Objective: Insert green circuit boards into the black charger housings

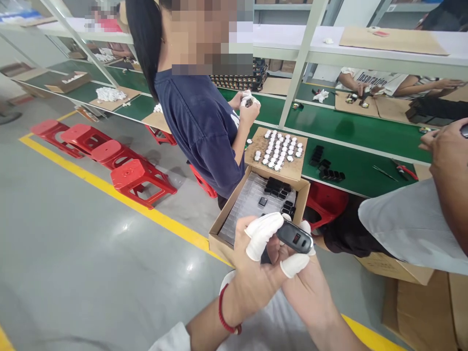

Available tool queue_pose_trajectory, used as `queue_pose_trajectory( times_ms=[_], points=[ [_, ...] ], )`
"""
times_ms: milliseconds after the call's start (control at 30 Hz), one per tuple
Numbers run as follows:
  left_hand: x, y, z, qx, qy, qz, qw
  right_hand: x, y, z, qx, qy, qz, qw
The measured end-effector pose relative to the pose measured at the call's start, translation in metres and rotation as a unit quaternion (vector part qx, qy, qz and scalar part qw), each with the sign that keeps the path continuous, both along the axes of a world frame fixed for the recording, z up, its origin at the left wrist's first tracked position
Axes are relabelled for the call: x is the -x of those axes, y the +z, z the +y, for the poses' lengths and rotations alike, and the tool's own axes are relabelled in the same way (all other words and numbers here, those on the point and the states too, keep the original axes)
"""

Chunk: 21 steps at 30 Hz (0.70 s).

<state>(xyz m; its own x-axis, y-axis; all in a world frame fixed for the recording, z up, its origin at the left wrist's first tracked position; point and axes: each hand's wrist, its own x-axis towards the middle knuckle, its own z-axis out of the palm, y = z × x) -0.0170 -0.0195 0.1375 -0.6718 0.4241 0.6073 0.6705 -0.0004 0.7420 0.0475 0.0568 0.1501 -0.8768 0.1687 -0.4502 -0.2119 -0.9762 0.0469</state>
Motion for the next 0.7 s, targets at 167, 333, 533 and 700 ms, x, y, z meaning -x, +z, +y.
queue_pose_trajectory(
  times_ms=[167,333,533,700],
  points=[
    [-0.001,-0.002,-0.001,0.005,-0.017,-0.035,0.999,0.000,-0.008,-0.005,-0.119,-0.004,0.024,0.993],
    [0.008,-0.013,-0.001,0.076,-0.046,-0.086,0.992,0.004,-0.032,-0.004,-0.276,-0.003,-0.057,0.960],
    [0.026,-0.027,-0.015,0.123,-0.157,-0.022,0.980,-0.007,-0.050,0.000,-0.423,-0.108,-0.152,0.887],
    [0.025,-0.032,-0.014,0.215,-0.152,0.009,0.965,-0.014,-0.048,0.006,-0.682,-0.122,-0.168,0.701]
  ],
)
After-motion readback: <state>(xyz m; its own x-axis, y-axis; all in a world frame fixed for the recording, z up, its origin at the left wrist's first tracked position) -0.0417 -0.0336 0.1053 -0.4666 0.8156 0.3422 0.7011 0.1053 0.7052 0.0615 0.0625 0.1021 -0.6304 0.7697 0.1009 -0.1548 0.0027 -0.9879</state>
